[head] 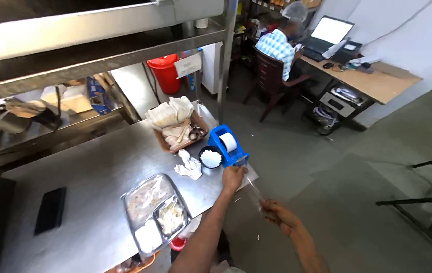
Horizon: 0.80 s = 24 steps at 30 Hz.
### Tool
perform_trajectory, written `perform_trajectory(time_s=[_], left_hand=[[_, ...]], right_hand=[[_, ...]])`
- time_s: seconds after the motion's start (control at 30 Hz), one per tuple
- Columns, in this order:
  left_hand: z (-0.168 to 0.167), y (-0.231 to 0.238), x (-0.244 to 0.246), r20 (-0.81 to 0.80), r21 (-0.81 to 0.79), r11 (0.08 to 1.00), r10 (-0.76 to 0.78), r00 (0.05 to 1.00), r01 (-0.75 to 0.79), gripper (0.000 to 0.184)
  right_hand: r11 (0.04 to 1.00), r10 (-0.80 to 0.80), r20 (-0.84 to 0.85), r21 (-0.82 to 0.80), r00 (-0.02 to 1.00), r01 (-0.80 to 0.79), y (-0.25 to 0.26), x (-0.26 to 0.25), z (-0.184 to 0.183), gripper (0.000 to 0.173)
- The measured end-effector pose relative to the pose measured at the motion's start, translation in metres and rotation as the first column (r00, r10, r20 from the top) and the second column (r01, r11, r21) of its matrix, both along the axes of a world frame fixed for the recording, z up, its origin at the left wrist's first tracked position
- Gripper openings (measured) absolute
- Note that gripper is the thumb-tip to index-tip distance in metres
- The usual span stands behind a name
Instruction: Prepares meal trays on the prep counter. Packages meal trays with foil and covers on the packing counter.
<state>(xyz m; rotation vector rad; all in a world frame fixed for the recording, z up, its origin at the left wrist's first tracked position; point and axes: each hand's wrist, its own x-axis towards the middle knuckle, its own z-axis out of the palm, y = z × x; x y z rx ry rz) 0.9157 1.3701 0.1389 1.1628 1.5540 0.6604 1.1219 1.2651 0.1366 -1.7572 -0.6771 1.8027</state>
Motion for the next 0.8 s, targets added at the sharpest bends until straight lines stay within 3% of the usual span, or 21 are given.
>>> perform_trajectory(time_s=[0.07,0.13,0.23,0.3,0.37,0.47,0.57,0.63,0.73,0.8], left_hand=[[0.02,-0.012,-0.015,-0.241,-0.135,0.983,-0.157,0.958,0.127,0.038],[0.013,-0.045,-0.04,-0.23,-0.135,0.978,-0.185,0.955,0.157,0.041],[-0.005,-0.11,-0.107,-0.044,0.158,0.985,-0.063,0.997,0.069,0.043],[-0.006,-0.156,-0.167,-0.076,0.372,0.928,0.018,0.997,0.011,0.035],[-0.011,-0.193,-0.232,-0.236,0.505,0.862,0.184,0.954,-0.041,0.029],[-0.034,-0.226,-0.311,-0.547,0.492,0.87,0.347,0.761,-0.043,0.029],[-0.058,-0.229,-0.349,-0.742,0.336,0.94,0.308,0.595,-0.067,0.053],[-0.059,-0.217,-0.36,-0.751,0.299,0.951,0.285,0.596,-0.077,0.061],[-0.057,-0.191,-0.363,-0.737,0.297,0.955,0.233,0.634,-0.006,0.062],[-0.061,-0.177,-0.361,-0.742,0.276,0.961,0.197,0.641,0.024,0.063]], right_hand=[[1.0,0.016,0.01,0.01,1.0,-0.016,-0.014,-0.005,-0.013,0.016],[0.992,0.122,0.061,0.033,0.991,-0.124,-0.04,-0.016,-0.019,0.019],[0.955,0.247,0.044,0.159,0.968,-0.251,-0.083,-0.064,-0.008,0.018],[0.905,0.355,-0.059,0.272,0.933,-0.327,-0.111,-0.117,-0.001,0.019],[0.847,0.456,-0.138,0.37,0.879,-0.381,-0.128,-0.18,-0.008,0.022],[0.819,0.538,-0.153,0.326,0.829,-0.472,-0.14,-0.267,-0.032,0.024],[0.891,0.454,-0.177,0.093,0.873,-0.444,-0.146,-0.307,-0.058,0.024],[0.89,0.455,-0.175,0.08,0.873,-0.448,-0.144,-0.308,-0.068,0.025],[0.827,0.558,-0.045,0.108,0.828,-0.552,-0.13,-0.305,-0.076,0.027],[0.837,0.547,-0.01,0.038,0.837,-0.546,-0.12,-0.311,-0.072,0.029]])
